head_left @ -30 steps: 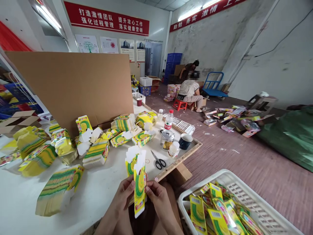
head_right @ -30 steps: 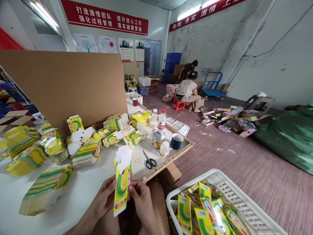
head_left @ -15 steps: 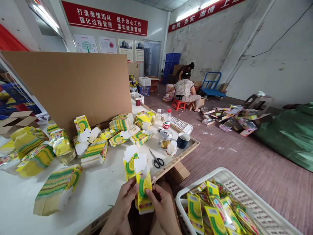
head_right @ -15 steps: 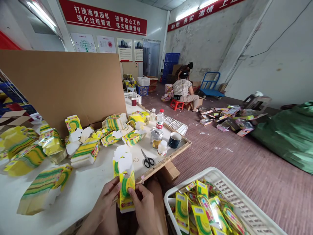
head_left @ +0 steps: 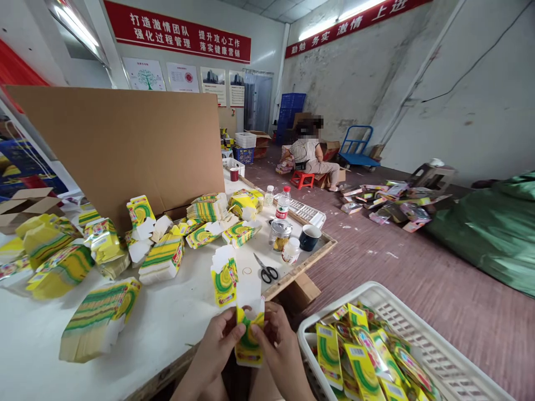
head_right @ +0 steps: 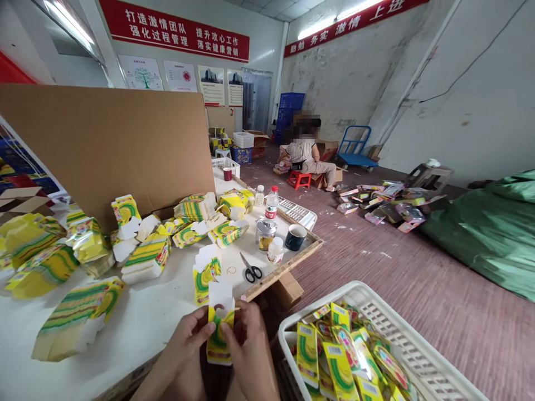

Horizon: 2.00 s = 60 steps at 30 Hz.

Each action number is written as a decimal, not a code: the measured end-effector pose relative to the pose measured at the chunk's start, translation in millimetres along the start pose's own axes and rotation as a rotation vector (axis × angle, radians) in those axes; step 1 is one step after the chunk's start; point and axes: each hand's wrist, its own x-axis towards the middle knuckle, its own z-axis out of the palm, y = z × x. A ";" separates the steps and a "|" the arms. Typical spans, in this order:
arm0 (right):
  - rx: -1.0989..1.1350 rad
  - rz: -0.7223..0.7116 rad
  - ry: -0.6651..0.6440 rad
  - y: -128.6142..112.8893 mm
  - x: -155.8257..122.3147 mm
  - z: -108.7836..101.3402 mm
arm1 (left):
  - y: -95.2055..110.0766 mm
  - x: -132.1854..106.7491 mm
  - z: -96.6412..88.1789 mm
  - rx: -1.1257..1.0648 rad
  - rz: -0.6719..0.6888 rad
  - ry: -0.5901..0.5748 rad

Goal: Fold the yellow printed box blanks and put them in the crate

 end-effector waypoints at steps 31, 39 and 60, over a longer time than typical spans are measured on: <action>0.042 0.055 -0.278 -25.4 37.6 -43.6 | 27.6 -6.5 8.0 0.167 -0.002 -0.087; -0.171 0.060 -0.302 -34.2 33.8 -37.6 | 30.1 -6.5 10.7 0.237 -0.007 -0.128; -0.462 0.034 -0.016 -14.0 28.4 -93.6 | 17.0 8.8 2.8 0.717 0.209 -0.081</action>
